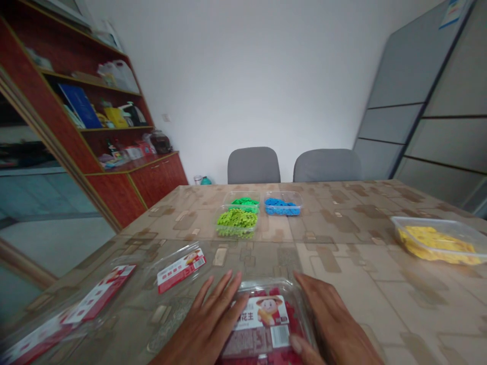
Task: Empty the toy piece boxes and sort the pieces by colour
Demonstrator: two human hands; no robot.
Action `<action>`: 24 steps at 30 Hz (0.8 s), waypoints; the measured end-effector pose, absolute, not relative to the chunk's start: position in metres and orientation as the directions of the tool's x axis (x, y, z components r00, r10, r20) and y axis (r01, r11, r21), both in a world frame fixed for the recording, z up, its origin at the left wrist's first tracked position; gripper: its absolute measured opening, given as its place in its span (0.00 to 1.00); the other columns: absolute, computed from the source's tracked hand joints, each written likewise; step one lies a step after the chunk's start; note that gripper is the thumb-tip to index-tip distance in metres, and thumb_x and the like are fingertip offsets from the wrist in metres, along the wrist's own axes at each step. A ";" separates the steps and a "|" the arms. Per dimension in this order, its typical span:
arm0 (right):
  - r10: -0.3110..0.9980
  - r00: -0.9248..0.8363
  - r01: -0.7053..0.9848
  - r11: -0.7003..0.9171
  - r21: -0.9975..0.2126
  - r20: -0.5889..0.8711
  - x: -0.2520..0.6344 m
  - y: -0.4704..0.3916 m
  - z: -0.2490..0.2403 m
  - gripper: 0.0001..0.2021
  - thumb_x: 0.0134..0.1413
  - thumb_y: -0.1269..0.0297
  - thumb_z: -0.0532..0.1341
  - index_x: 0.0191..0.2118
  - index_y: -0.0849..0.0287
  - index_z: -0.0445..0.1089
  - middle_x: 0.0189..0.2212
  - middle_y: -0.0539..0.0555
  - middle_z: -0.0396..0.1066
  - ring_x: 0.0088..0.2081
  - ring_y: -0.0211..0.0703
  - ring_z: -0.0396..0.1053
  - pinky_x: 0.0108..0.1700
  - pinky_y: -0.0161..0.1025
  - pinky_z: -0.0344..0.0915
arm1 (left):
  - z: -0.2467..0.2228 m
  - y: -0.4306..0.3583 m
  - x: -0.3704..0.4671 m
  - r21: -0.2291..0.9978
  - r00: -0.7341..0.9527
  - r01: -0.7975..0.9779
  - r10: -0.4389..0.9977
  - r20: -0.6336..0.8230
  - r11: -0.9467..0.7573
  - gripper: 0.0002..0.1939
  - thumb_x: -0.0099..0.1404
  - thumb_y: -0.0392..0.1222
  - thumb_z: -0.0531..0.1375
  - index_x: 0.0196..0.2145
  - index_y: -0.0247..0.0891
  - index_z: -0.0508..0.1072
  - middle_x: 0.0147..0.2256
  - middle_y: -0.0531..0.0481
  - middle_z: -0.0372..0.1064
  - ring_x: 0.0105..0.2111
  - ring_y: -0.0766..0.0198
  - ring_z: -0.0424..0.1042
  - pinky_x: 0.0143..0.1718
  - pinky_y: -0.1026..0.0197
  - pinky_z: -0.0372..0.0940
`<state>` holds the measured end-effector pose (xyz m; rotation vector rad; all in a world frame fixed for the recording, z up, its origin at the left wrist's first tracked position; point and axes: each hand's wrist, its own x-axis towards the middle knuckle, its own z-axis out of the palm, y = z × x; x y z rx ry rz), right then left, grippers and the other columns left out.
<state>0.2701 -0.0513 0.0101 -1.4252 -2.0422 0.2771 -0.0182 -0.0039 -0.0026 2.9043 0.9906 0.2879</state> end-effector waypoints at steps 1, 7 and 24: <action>0.859 -0.311 0.777 0.476 -0.413 0.406 0.265 -0.047 0.013 0.36 0.58 0.47 0.58 0.69 0.48 0.50 0.62 0.58 0.63 0.57 0.61 0.66 0.53 0.51 0.69 | -0.007 -0.004 -0.019 0.101 0.771 0.607 0.615 0.167 -0.788 0.31 0.74 0.49 0.50 0.69 0.44 0.43 0.68 0.36 0.38 0.66 0.37 0.43 0.60 0.30 0.47; 0.633 -0.660 0.623 0.762 -0.176 0.404 0.239 -0.021 0.006 0.45 0.56 0.48 0.61 0.71 0.49 0.35 0.67 0.58 0.51 0.63 0.63 0.57 0.61 0.57 0.59 | -0.018 -0.005 -0.017 0.087 0.750 0.626 0.629 0.206 -0.775 0.36 0.72 0.51 0.53 0.70 0.44 0.40 0.68 0.36 0.39 0.65 0.39 0.49 0.59 0.40 0.57; 0.623 -0.726 0.667 0.741 0.080 0.290 0.231 -0.005 -0.001 0.36 0.54 0.62 0.63 0.67 0.57 0.53 0.57 0.70 0.67 0.54 0.70 0.68 0.47 0.60 0.70 | -0.017 0.005 -0.025 0.039 0.722 0.688 0.689 0.064 -0.724 0.33 0.69 0.45 0.57 0.67 0.46 0.50 0.65 0.33 0.50 0.62 0.36 0.56 0.55 0.41 0.63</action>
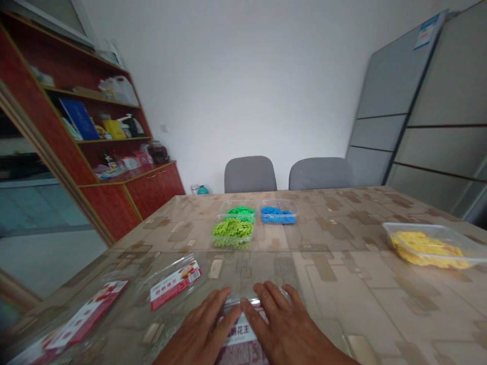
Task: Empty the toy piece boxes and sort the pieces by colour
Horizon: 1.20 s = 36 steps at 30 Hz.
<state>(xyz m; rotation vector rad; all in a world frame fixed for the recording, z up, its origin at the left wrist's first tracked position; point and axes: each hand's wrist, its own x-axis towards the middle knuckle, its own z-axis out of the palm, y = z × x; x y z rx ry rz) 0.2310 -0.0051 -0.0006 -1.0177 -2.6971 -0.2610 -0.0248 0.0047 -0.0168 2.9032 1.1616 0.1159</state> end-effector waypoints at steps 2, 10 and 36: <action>0.620 -0.702 0.689 0.716 0.112 0.351 0.229 0.000 -0.015 0.35 0.53 0.65 0.63 0.67 0.56 0.53 0.55 0.70 0.69 0.53 0.70 0.69 0.47 0.61 0.70 | -0.018 0.005 -0.024 0.093 0.714 0.689 0.695 0.086 -0.719 0.32 0.68 0.48 0.57 0.66 0.45 0.53 0.65 0.34 0.50 0.62 0.38 0.55 0.55 0.41 0.63; 0.706 -0.662 0.692 0.705 -0.154 0.252 0.281 -0.006 0.019 0.47 0.45 0.59 0.65 0.70 0.55 0.45 0.64 0.68 0.57 0.61 0.73 0.58 0.56 0.69 0.60 | 0.019 0.014 0.036 0.303 0.714 0.652 0.697 0.063 -0.695 0.30 0.62 0.50 0.61 0.57 0.34 0.62 0.65 0.30 0.49 0.64 0.38 0.51 0.60 0.38 0.55; 0.890 -0.347 0.927 0.277 0.253 0.295 0.498 0.084 -0.011 0.28 0.58 0.74 0.48 0.65 0.63 0.56 0.63 0.68 0.58 0.61 0.59 0.61 0.54 0.55 0.66 | 0.025 0.144 0.243 0.322 0.782 0.568 0.619 0.079 -0.758 0.53 0.59 0.71 0.53 0.67 0.27 0.45 0.68 0.27 0.30 0.68 0.44 0.35 0.64 0.41 0.42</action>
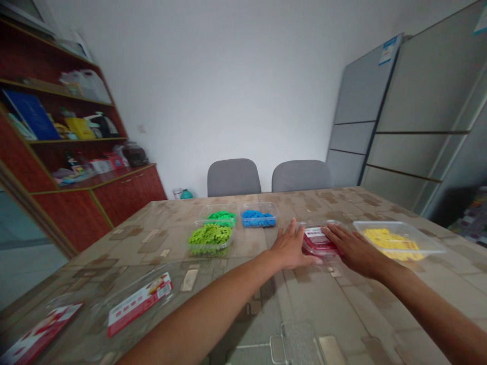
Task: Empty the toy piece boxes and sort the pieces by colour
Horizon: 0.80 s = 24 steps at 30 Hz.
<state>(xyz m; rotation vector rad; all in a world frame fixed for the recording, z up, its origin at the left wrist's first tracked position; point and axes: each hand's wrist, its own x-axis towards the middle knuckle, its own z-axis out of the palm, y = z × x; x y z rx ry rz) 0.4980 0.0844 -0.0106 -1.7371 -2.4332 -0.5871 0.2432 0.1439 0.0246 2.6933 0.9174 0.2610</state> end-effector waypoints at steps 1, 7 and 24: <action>0.891 -0.341 0.928 0.267 0.261 0.301 0.498 0.085 -0.011 0.28 0.58 0.75 0.48 0.65 0.64 0.57 0.63 0.68 0.58 0.61 0.59 0.61 0.54 0.55 0.66 | 0.024 0.145 0.243 0.326 0.783 0.564 0.617 0.081 -0.759 0.52 0.60 0.70 0.53 0.67 0.27 0.45 0.68 0.27 0.30 0.68 0.45 0.35 0.64 0.41 0.42; 0.894 -0.308 0.934 0.218 0.284 0.325 0.501 0.088 -0.016 0.27 0.60 0.74 0.46 0.64 0.63 0.58 0.63 0.68 0.58 0.60 0.60 0.62 0.50 0.57 0.68 | 0.023 0.142 0.242 0.347 0.763 0.582 0.642 0.081 -0.735 0.42 0.67 0.54 0.54 0.68 0.29 0.41 0.69 0.32 0.24 0.68 0.48 0.35 0.65 0.40 0.40; 0.854 -0.359 0.933 0.332 0.138 0.377 0.431 0.089 0.014 0.30 0.57 0.65 0.51 0.66 0.59 0.55 0.64 0.62 0.58 0.63 0.57 0.57 0.61 0.56 0.57 | 0.025 0.040 0.099 0.481 0.939 0.250 0.332 0.092 -0.841 0.33 0.67 0.54 0.58 0.64 0.40 0.55 0.68 0.38 0.43 0.67 0.47 0.43 0.63 0.42 0.49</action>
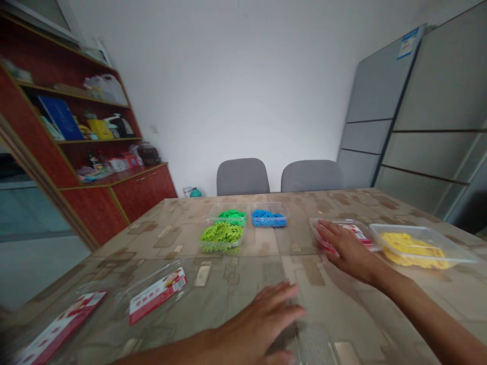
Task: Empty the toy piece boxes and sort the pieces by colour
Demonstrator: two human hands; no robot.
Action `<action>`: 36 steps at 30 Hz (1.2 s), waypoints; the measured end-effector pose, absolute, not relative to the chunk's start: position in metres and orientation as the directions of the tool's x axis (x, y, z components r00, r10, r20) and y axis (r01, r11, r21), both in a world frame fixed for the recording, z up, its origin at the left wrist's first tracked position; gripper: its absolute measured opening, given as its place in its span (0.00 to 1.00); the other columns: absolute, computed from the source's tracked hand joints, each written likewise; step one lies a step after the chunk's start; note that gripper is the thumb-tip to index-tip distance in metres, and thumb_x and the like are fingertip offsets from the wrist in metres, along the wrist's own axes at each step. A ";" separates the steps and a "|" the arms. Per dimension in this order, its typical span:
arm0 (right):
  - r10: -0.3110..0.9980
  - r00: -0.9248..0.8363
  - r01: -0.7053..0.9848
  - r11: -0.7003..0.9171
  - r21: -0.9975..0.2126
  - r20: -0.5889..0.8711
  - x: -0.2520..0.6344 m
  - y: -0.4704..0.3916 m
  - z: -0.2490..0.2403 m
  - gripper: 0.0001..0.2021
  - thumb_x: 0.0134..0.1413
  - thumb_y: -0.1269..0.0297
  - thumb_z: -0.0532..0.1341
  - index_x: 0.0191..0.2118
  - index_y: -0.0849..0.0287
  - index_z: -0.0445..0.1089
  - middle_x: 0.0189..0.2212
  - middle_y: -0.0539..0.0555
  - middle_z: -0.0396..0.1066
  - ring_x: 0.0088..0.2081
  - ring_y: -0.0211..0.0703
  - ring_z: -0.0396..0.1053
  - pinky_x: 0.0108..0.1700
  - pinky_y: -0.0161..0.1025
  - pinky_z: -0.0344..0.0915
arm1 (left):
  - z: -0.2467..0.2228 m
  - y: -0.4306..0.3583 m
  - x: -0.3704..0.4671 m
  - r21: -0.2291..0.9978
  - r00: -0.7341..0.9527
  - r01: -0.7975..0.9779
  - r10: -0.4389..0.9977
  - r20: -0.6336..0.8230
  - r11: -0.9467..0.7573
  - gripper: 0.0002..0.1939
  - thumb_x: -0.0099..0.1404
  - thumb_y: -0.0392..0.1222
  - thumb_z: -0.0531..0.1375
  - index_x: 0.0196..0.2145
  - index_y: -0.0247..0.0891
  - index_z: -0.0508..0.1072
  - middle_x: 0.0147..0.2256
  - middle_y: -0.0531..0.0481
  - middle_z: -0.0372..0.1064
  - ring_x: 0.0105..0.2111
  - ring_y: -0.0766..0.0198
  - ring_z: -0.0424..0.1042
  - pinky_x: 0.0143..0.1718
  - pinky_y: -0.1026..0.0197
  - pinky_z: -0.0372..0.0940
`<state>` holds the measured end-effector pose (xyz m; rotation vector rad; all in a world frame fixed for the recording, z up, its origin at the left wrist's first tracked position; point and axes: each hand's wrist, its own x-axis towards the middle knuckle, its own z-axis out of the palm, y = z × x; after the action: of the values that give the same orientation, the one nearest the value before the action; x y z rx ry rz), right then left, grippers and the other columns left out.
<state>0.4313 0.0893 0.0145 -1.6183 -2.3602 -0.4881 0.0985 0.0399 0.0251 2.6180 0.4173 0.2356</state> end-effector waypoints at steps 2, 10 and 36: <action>0.855 -0.376 0.919 0.392 0.027 0.358 0.395 0.085 0.023 0.25 0.62 0.64 0.49 0.64 0.61 0.60 0.63 0.63 0.61 0.62 0.55 0.60 0.61 0.54 0.59 | 0.029 0.031 0.064 0.488 0.932 0.278 0.355 0.072 -0.828 0.28 0.70 0.53 0.54 0.64 0.45 0.55 0.68 0.42 0.45 0.67 0.49 0.44 0.64 0.42 0.48; 0.915 -0.344 0.741 0.403 -0.538 0.211 0.290 0.074 0.010 0.18 0.61 0.60 0.53 0.46 0.60 0.76 0.45 0.59 0.78 0.44 0.55 0.75 0.47 0.48 0.70 | 0.028 0.034 -0.090 0.342 0.521 0.812 0.851 -0.063 -0.472 0.41 0.63 0.42 0.61 0.68 0.45 0.46 0.69 0.44 0.32 0.68 0.49 0.37 0.65 0.42 0.43; 0.979 0.049 0.526 0.141 -0.839 0.196 0.257 0.127 -0.014 0.18 0.49 0.53 0.53 0.37 0.59 0.73 0.14 0.45 0.64 0.15 0.39 0.62 0.19 0.34 0.56 | 0.013 0.017 -0.081 0.423 0.682 0.592 0.706 0.191 -0.686 0.23 0.68 0.38 0.57 0.59 0.47 0.62 0.65 0.47 0.54 0.63 0.54 0.56 0.62 0.48 0.56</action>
<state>0.2566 0.1271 -0.0140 -1.4968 -1.5904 0.6900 -0.0806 0.0171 0.0134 2.5687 1.0242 0.4895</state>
